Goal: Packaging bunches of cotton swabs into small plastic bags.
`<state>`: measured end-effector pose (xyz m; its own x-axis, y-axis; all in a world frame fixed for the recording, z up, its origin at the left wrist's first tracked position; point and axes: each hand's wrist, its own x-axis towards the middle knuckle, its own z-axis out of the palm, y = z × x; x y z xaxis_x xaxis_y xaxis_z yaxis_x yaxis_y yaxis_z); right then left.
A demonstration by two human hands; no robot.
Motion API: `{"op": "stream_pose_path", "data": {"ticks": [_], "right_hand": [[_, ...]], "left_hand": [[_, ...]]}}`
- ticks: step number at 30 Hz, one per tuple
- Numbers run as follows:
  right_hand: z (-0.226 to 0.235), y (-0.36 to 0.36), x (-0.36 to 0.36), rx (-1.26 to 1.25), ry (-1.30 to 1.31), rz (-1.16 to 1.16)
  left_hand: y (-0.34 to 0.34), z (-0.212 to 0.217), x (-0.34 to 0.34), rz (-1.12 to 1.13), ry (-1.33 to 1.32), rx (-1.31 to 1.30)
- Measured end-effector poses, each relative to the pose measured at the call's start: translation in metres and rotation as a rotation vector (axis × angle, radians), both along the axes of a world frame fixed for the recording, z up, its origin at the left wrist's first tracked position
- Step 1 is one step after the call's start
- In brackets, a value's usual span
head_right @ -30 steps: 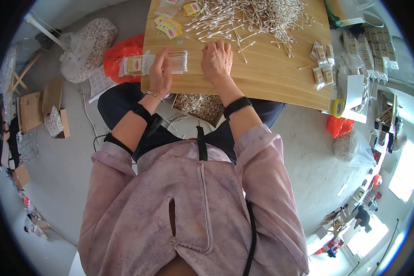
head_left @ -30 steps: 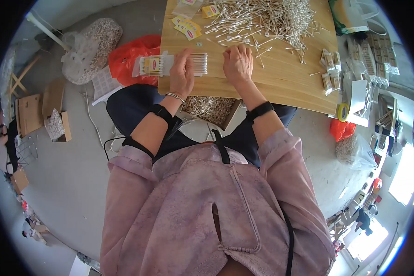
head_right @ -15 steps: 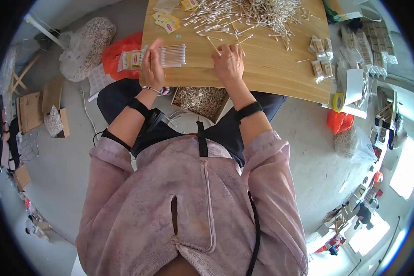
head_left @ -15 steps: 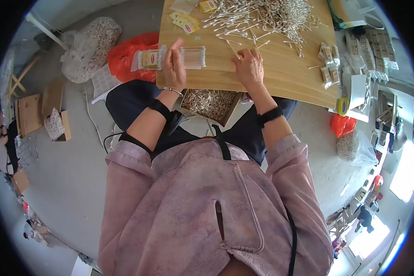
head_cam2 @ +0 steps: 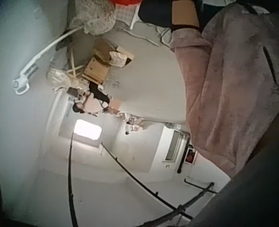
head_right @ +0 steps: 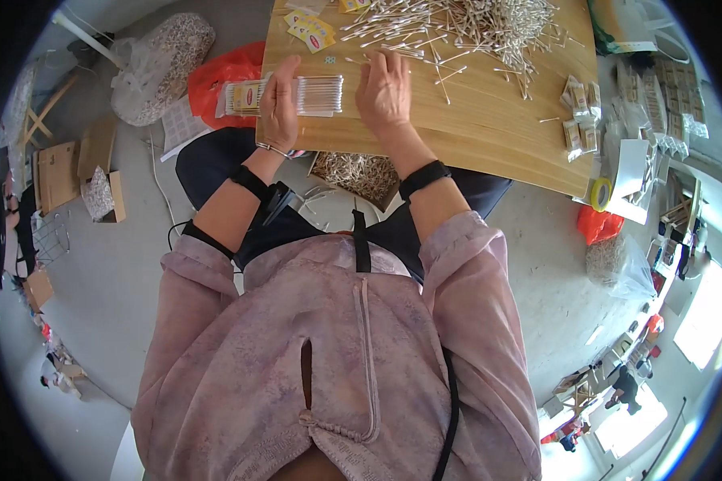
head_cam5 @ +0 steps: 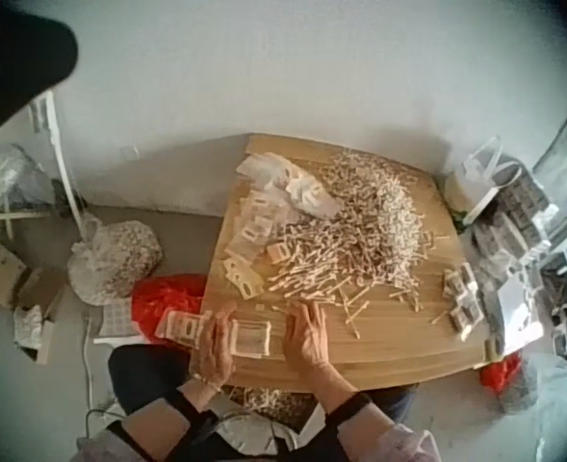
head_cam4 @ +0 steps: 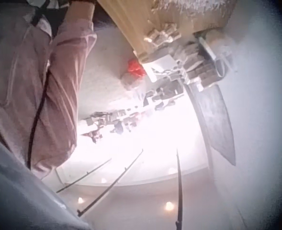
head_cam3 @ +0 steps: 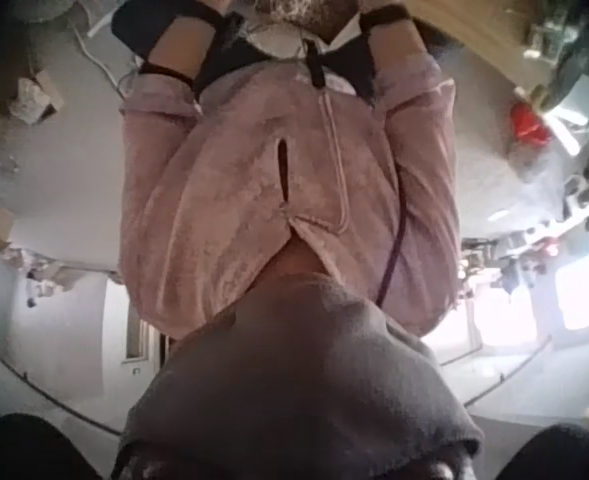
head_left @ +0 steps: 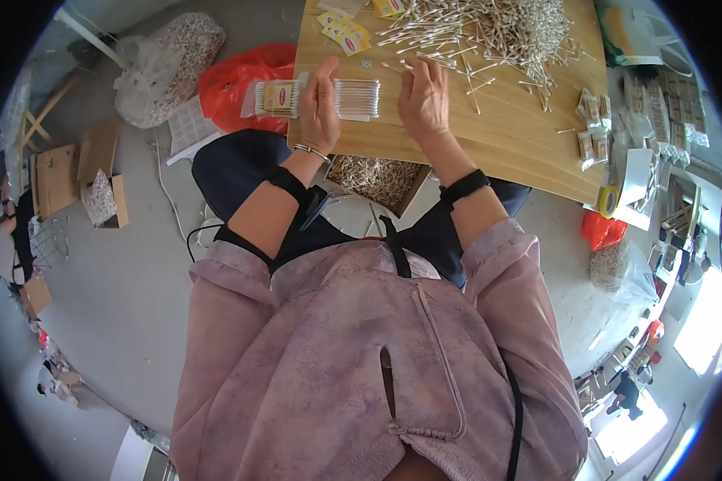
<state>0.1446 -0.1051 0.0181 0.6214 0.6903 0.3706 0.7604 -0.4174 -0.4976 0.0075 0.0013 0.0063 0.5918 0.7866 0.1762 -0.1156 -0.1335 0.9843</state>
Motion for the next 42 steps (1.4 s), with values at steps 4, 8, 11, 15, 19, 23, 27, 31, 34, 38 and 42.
{"op": "stream_pose_path", "data": {"ticks": [4, 8, 11, 15, 19, 23, 27, 31, 34, 38, 42], "right_hand": [[-0.005, 0.014, -0.038, 0.361, 0.509, 0.117], [-0.009, 0.023, -0.057, 0.462, 0.62, 0.117], [-0.009, 0.025, -0.061, 0.473, 0.677, 0.143], [-0.007, 0.025, -0.065, 0.46, 0.699, 0.131], [-0.005, 0.026, -0.066, 0.463, 0.705, 0.118], [-0.011, 0.023, -0.049, 0.462, 0.43, 0.162], [-0.011, 0.009, -0.019, 0.164, 0.05, -0.121], [-0.013, 0.002, -0.001, -0.114, 0.085, -0.233], [-0.012, 0.007, 0.0, -0.106, 0.002, -0.148], [-0.005, 0.027, -0.014, -0.136, 0.03, -0.006], [-0.007, 0.031, -0.026, -0.087, 0.063, 0.086]], "left_hand": [[0.0, -0.001, -0.003, 0.008, -0.02, -0.026], [0.001, -0.002, -0.004, -0.006, 0.042, 0.068], [0.001, -0.003, -0.004, -0.006, 0.029, 0.003], [-0.001, -0.003, -0.003, -0.027, 0.022, -0.043], [-0.001, -0.004, -0.002, -0.007, 0.016, -0.024], [-0.002, -0.005, -0.001, 0.031, 0.005, 0.036], [-0.002, -0.004, -0.001, 0.011, -0.028, 0.031], [0.0, -0.005, -0.002, 0.014, -0.015, 0.017], [-0.001, -0.004, -0.002, 0.005, -0.026, -0.008], [-0.003, -0.002, 0.0, 0.02, -0.061, -0.07], [-0.001, -0.004, -0.003, 0.001, -0.031, -0.034]]}}
